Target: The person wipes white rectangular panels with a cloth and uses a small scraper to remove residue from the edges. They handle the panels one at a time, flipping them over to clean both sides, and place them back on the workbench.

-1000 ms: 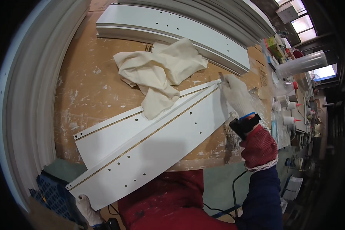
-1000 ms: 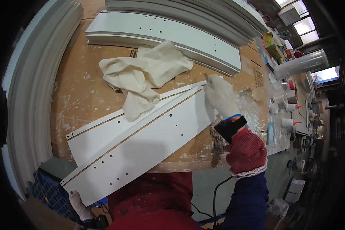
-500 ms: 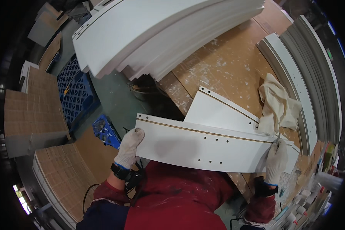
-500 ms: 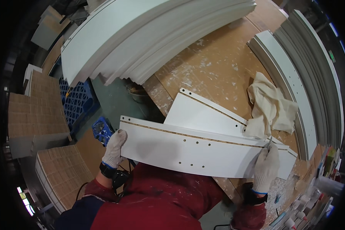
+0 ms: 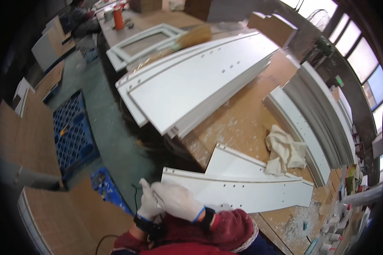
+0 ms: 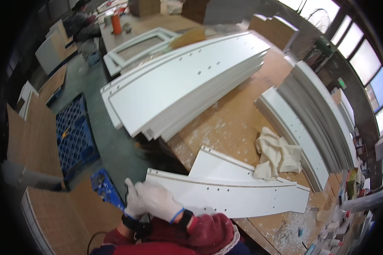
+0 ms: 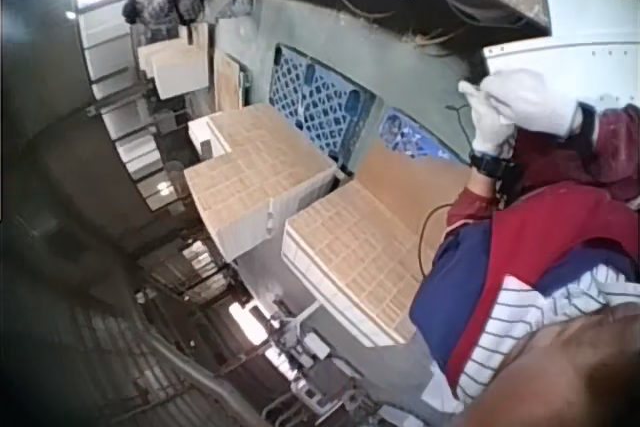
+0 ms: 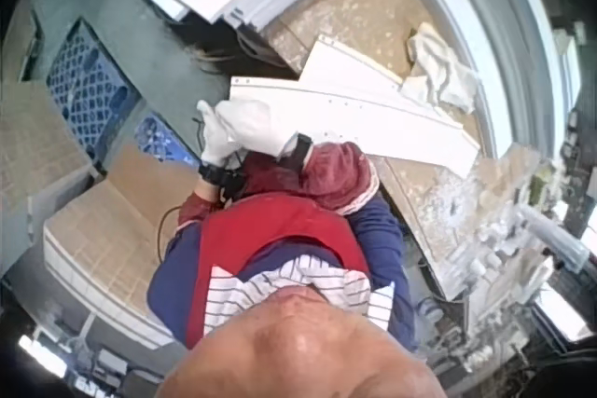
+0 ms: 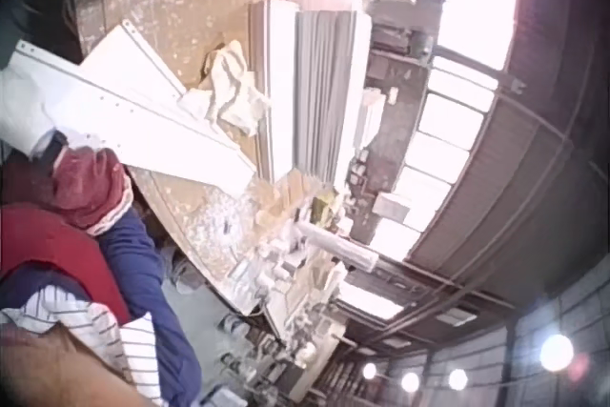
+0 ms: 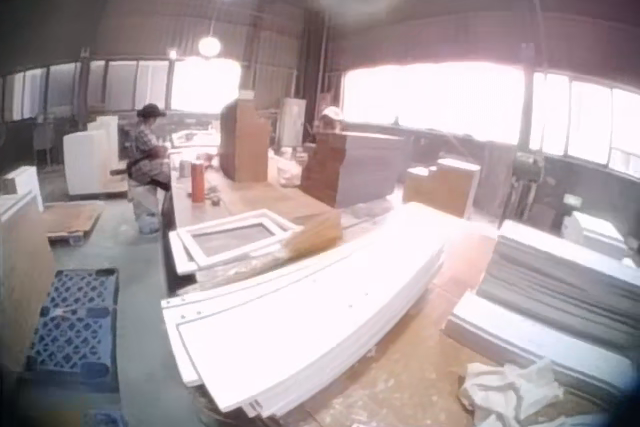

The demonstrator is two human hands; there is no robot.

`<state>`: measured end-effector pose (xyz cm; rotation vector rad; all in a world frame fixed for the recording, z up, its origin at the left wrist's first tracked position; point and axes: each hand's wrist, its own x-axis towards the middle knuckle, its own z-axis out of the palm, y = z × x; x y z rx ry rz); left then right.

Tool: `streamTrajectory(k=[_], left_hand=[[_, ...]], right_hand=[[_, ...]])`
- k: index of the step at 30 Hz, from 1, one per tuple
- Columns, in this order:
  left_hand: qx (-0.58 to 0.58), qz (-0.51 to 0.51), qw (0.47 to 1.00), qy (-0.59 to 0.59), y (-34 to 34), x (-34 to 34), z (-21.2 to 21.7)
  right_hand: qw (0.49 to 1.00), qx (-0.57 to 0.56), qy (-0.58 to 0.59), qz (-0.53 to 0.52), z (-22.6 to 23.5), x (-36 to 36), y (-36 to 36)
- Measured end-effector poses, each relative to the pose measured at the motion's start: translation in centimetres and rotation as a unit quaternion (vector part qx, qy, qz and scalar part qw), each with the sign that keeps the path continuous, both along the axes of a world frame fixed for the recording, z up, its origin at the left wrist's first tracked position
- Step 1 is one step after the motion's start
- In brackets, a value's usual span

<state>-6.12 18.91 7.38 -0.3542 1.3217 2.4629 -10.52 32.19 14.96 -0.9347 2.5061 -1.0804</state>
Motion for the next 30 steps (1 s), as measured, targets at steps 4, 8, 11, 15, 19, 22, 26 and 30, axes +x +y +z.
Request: streamTrajectory(k=[4,8,11,15,19,22,26,30], left_hand=[[-0.115,-0.065,0.990,0.046,0.3,-0.3,0.2],[-0.378,-0.177,0.881,0.225,-0.7,0.4,0.4],[0.172,-0.128,0.977,0.001,0.5,0.2,2.6],[0.007,-0.129,0.988,0.085,-0.2,0.5,1.7],[-0.305,-0.168,0.893,0.287,-2.4,2.3,-3.8],[-0.168,-0.254,0.924,0.233,-3.3,1.5,-4.7],[0.326,-0.107,0.938,-0.045,-2.1,0.8,-1.0],[0.053,-0.106,0.990,0.077,-3.3,1.0,-0.5]], right_hand=[[0.987,-0.017,-0.022,-0.155,0.7,0.8,7.6],[0.938,0.164,-0.025,-0.304,2.2,0.1,9.1],[0.942,0.204,0.005,-0.267,2.0,-0.4,5.5],[0.983,0.127,0.065,-0.119,0.1,-0.2,-0.8],[0.994,0.072,0.065,0.042,-0.4,-0.3,-2.8],[0.998,-0.049,0.031,0.000,-0.6,0.5,0.2],[0.962,-0.132,-0.176,-0.164,2.0,2.4,9.0],[0.781,-0.280,-0.402,-0.388,3.8,8.3,17.9]])
